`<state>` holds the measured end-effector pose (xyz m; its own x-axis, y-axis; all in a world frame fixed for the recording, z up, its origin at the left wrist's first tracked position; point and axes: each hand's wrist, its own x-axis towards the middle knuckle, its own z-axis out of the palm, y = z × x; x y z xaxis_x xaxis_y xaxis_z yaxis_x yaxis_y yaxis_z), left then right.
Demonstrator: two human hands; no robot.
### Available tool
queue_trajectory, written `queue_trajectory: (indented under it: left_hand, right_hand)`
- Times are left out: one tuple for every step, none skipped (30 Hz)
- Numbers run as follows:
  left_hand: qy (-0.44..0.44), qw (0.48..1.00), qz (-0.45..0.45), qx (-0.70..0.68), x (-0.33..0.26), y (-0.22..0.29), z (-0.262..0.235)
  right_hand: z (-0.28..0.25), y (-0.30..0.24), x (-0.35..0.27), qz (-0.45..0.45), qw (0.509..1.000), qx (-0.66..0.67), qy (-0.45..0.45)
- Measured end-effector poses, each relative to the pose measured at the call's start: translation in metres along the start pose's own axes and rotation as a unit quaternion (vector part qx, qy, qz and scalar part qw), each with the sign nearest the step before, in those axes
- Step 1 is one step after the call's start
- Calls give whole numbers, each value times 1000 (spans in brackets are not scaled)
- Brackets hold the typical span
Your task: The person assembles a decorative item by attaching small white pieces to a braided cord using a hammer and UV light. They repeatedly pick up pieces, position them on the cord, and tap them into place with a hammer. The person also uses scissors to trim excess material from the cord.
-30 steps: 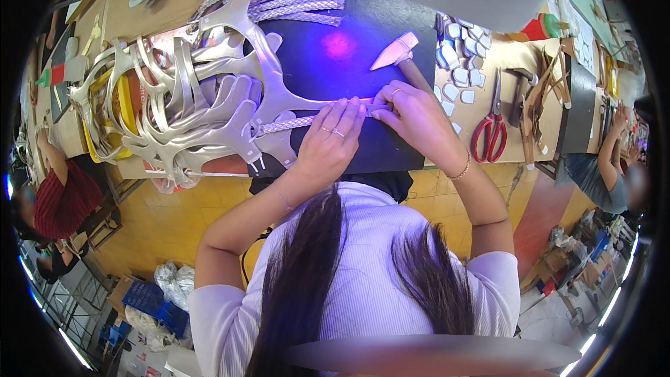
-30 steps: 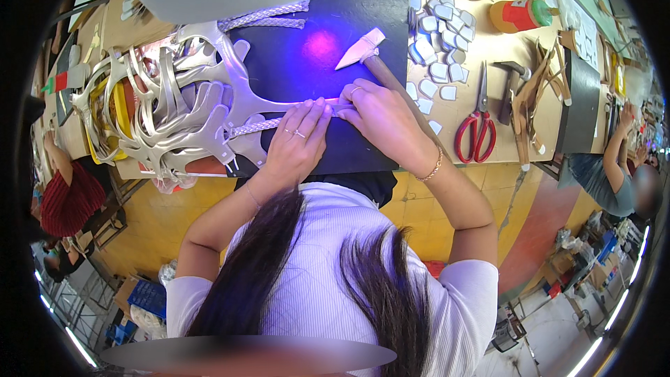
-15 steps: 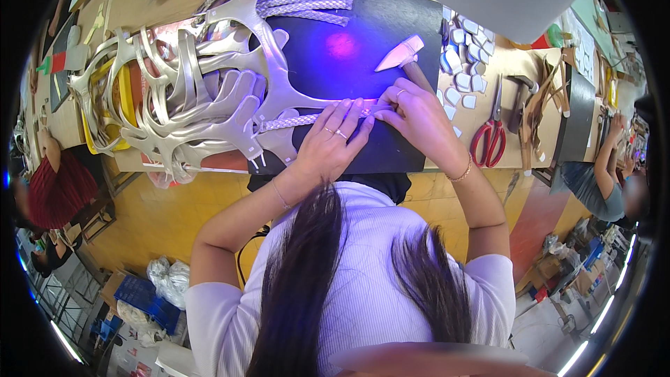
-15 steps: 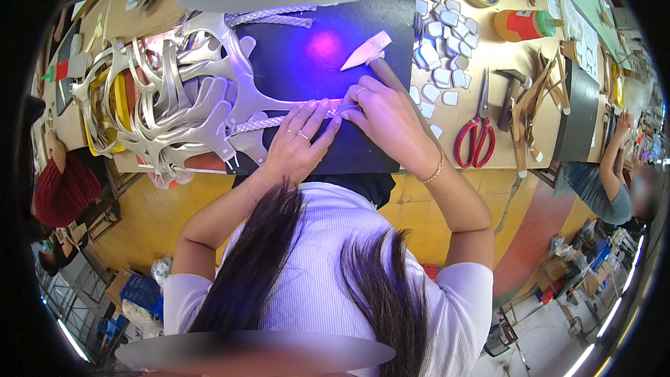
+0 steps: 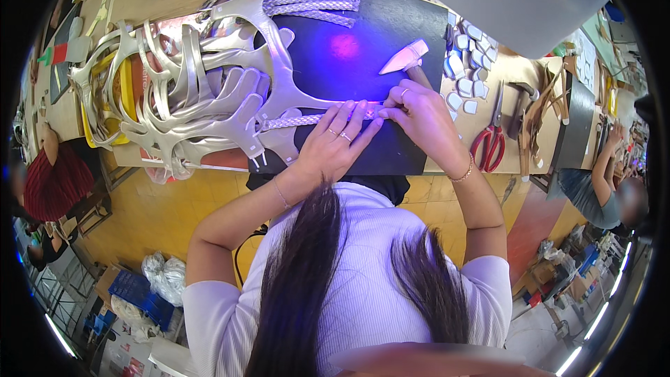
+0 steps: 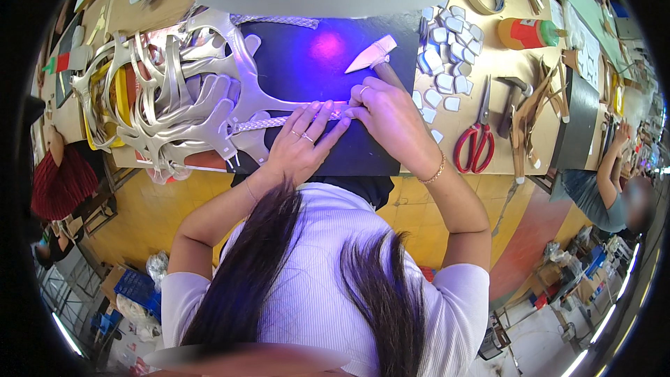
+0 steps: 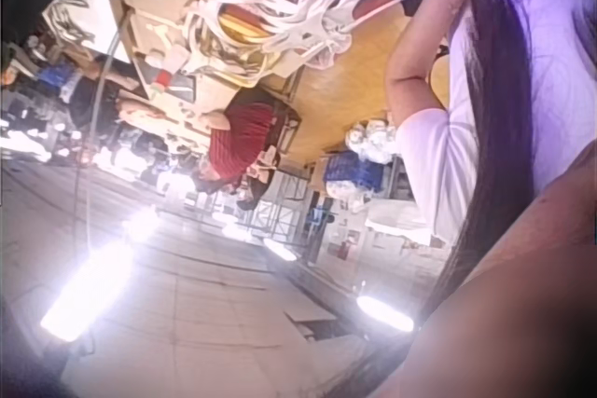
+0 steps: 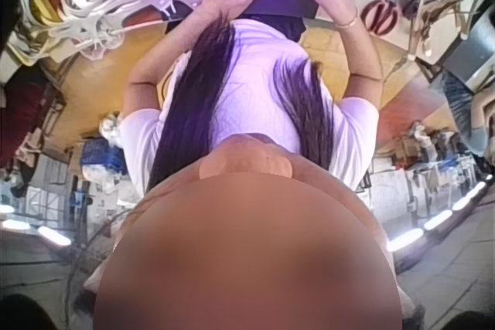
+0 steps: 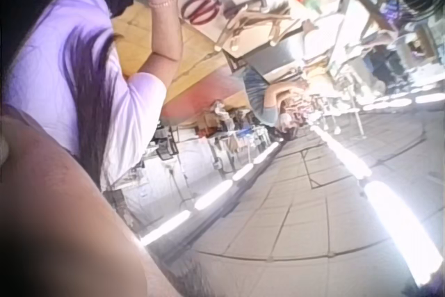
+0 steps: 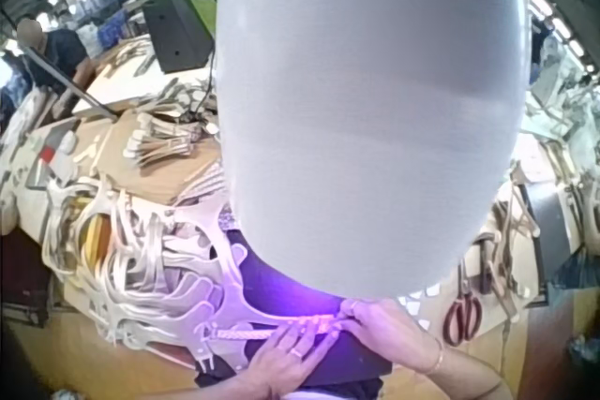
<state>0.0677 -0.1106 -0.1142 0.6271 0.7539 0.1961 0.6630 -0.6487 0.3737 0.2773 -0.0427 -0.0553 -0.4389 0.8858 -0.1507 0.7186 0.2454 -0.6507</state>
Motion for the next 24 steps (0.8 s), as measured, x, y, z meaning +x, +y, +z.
queue_trajectory:
  left_hand:
    - [-2, 1000, -4, -2, 0, 0, 0]
    - [0, 1000, -3, 0, 0, 0, 0]
    - [4, 1000, -3, 2, 1, 0, 0]
    - [7, 1000, -2, 3, 1, 0, 0]
    - [15, 1000, -3, -5, 2, 0, -1]
    - [22, 1000, -3, -12, 3, 1, -1]
    - [27, 999, -4, -21, 4, 2, -2]
    - [34, 999, -4, -21, 4, 2, -3]
    - [38, 999, -5, -21, 5, 2, -3]
    - [39, 999, -7, -22, 5, 2, -4]
    - [41, 999, -5, -21, 5, 3, -5]
    - [40, 999, -5, -19, 5, 3, -5]
    - [37, 999, -6, -19, 5, 3, -6]
    - [34, 999, -10, -20, 6, 3, -6]
    - [29, 999, -16, -22, 6, 3, -6]
    - [25, 999, -21, -24, 6, 3, -5]
    - [27, 999, -23, -23, 6, 4, -5]
    - [30, 999, -24, -21, 6, 4, -4]
    - [34, 999, -25, -22, 6, 4, -4]
    - [34, 999, -25, -23, 6, 4, -4]
    - [36, 999, -25, -27, 7, 4, -3]
    - [37, 999, -26, -30, 7, 4, -3]
    - [36, 998, -26, -36, 7, 3, -2]
    - [34, 998, -26, -41, 8, 3, -1]
  right_hand:
    - [-1, 0, 0, 7, 1000, -4, -13]
    - [-1, -1, 1, 10, 1000, 4, -14]
    - [-2, 0, 1, 14, 1000, 11, -15]
    - [-2, 0, 2, 17, 1000, 19, -16]
    - [-2, 0, 2, 28, 999, 34, -17]
    - [-2, 1, 2, 39, 998, 49, -17]
    - [-1, 2, 2, 50, 997, 64, -17]
    - [1, 2, 2, 52, 996, 69, -9]
    - [2, 3, 2, 55, 996, 73, -2]
    - [4, 3, 1, 44, 996, 78, 11]
    - [6, 4, 0, 56, 996, 72, 9]
    - [8, 4, 0, 56, 996, 67, 13]
    - [10, 4, -1, 55, 996, 61, 19]
    - [11, 4, -2, 59, 996, 59, 20]
    - [12, 4, -2, 63, 996, 57, 22]
    - [12, 3, -3, 65, 996, 53, 27]
    - [13, 2, -3, 71, 995, 56, 27]
    - [13, 1, -4, 76, 995, 58, 30]
    - [13, 0, -5, 74, 995, 58, 37]
    - [13, -1, -5, 80, 994, 62, 39]
    - [13, -2, -5, 81, 994, 64, 44]
    - [14, -2, -5, 68, 994, 67, 56]
    - [15, -3, -5, 76, 993, 66, 54]
    - [16, -3, -5, 70, 994, 66, 59]
